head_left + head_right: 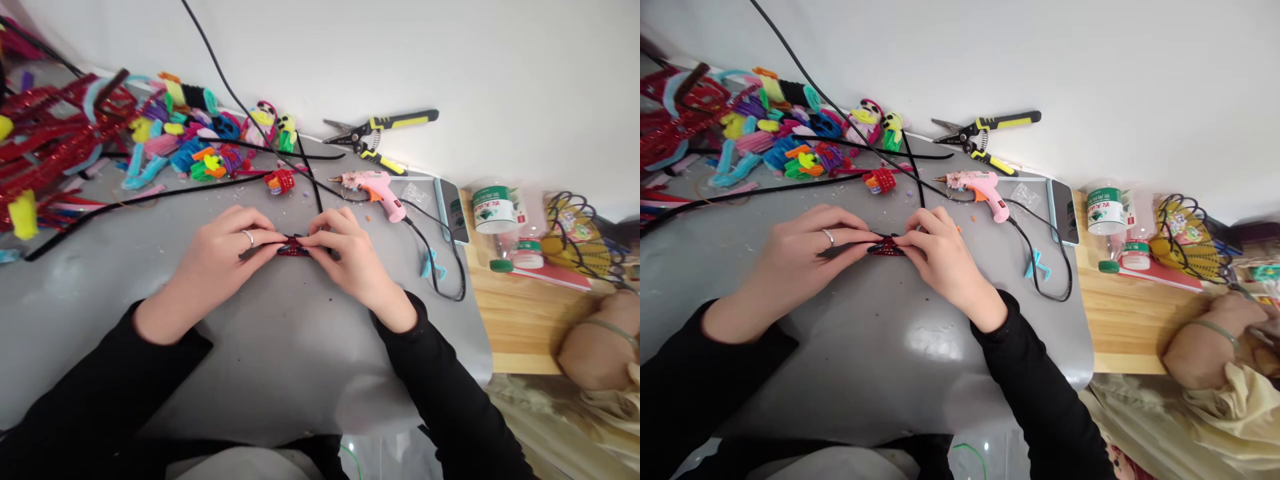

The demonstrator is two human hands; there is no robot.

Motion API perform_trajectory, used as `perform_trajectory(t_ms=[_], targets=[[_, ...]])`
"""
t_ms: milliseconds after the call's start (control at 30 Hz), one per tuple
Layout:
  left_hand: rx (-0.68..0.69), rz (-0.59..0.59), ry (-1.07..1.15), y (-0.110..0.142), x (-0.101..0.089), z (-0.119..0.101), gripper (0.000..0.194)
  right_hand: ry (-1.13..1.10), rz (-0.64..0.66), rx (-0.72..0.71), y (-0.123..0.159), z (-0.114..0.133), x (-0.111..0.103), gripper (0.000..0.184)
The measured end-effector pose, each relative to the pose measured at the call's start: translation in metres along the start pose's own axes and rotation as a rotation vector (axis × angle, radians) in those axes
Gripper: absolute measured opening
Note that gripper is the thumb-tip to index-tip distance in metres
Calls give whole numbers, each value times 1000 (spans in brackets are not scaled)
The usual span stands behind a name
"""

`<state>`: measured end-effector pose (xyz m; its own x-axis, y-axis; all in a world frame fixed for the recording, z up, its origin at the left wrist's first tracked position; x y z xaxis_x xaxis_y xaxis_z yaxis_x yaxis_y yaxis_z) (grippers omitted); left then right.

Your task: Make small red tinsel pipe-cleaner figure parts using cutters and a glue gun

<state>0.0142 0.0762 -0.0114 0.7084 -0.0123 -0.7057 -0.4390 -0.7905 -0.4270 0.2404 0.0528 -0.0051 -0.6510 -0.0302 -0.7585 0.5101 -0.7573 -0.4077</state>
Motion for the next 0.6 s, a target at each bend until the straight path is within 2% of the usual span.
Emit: perform_trajectory(t_ms=[133,600], targets=[[34,-3,-6,0,0,0,16,-2,-2,-7,0,1,0,21],[-29,36,44,-2,2,1,19,5,26,18,-3,2,0,23]])
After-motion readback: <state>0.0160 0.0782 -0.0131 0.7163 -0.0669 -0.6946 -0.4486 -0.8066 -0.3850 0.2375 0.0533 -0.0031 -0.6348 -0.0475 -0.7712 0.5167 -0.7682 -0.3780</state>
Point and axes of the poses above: each hand's wrist, its own y-axis away from the middle knuckle, its own x-axis out of the palm, z = x × y, the point moved 2 cm from there along -y, towards the middle knuckle, and after that the axes turned 8 degrees about -x, right-handed, at the moved point
